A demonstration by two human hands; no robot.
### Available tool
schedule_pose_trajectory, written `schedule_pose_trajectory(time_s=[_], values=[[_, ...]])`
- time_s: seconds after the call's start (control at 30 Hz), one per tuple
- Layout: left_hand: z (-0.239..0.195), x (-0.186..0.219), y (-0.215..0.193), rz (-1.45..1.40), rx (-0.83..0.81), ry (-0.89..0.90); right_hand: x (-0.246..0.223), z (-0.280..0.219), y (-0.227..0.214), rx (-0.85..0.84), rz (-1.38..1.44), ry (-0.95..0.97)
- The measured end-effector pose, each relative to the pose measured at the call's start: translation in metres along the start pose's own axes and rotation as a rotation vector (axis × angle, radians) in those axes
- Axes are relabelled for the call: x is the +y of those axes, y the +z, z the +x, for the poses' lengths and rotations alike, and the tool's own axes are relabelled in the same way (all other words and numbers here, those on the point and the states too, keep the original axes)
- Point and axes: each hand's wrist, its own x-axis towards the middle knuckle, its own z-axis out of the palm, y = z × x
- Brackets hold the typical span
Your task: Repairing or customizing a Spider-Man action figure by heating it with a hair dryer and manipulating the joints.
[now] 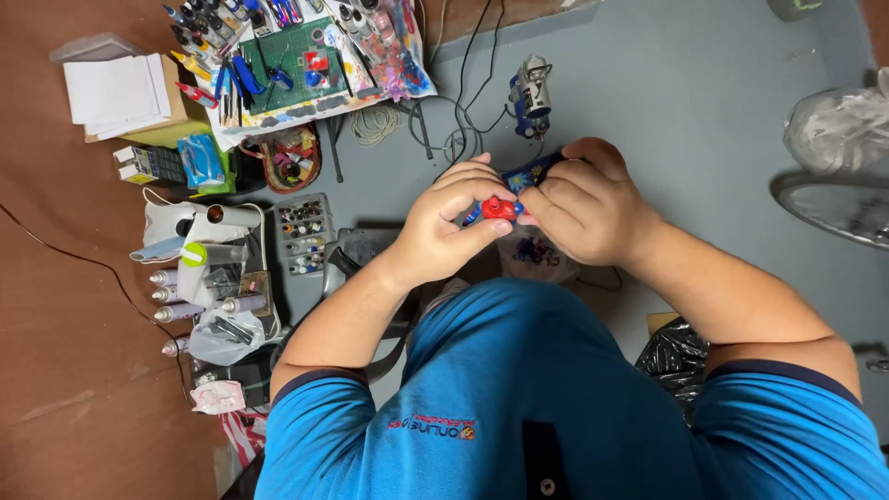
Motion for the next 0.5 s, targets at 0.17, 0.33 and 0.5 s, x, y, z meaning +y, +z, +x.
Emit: schedule_pose_trajectory(time_s=[0.17, 0.33, 0.5], values=[[0.002, 0.001, -0.001, 0.015, 0.006, 0.004, 0.003, -0.001, 0.001, -0.004, 0.040, 0.015], [0.008, 0.012, -0.003, 0.148, -0.019, 0.062, 0.002, -0.021, 0.012, -0.059, 0.330, 0.235], [0.009, 0.012, -0.005, 0.203, -0.049, 0.075, -0.003, -0.042, 0.021, -0.097, 0.838, 0.559]])
